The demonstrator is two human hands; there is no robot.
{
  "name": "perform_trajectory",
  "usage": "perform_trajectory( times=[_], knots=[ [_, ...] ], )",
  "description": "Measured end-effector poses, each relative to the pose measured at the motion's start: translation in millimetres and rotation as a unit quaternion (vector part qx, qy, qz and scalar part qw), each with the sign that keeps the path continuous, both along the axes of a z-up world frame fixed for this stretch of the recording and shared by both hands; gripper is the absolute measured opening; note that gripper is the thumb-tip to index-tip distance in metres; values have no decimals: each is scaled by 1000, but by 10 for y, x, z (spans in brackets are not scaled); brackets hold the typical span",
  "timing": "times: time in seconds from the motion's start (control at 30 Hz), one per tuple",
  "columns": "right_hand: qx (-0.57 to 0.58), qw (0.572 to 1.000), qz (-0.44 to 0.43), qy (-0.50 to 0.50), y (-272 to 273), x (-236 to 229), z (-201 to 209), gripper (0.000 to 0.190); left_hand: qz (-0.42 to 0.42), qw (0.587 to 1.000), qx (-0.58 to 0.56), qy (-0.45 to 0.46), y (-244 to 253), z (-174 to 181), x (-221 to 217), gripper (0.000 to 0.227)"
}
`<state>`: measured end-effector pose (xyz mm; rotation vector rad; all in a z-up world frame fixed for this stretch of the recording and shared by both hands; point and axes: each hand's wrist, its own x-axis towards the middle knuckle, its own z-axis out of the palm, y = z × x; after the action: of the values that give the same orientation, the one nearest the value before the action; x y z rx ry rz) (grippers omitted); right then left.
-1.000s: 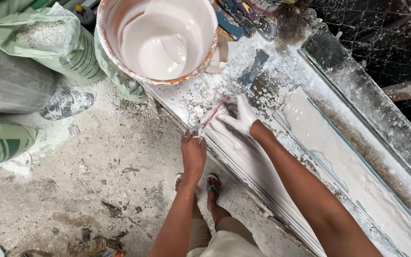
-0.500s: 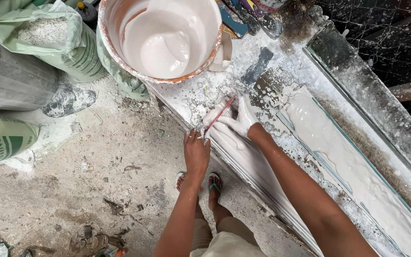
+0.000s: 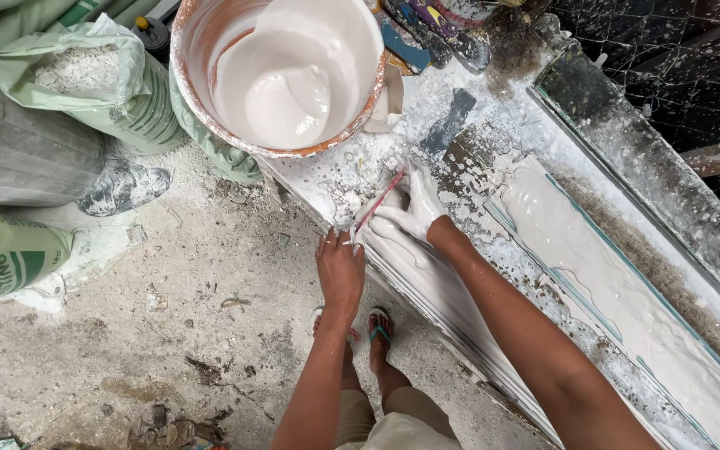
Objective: Apply and smooth white plaster paste onto long decorative ceiling moldings using a spatula.
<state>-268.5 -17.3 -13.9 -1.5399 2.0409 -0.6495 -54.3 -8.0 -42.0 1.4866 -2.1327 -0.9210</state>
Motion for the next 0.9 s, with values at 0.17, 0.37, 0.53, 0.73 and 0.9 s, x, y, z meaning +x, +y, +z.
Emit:
perform_trajectory(
  times=[0.17, 0.37, 0.53, 0.73, 0.9],
  knots=[
    [14, 989, -45, -141, 111, 31, 14, 127, -15, 999, 37, -33, 67, 75, 0, 45],
    [46, 998, -38, -37, -34, 92, 312, 128, -13, 999, 17, -41, -30, -22, 3, 49],
    [1, 1000, 2, 18, 32, -27, 5, 129, -10, 998, 27, -50, -31, 26, -18, 50],
    [131, 989, -52, -46, 210, 88, 380, 133, -68, 995, 34, -72, 184, -84, -59, 53],
    [80, 992, -56, -80, 404, 67, 426, 138, -115, 992, -9, -48, 359, 24, -79, 50]
  ],
)
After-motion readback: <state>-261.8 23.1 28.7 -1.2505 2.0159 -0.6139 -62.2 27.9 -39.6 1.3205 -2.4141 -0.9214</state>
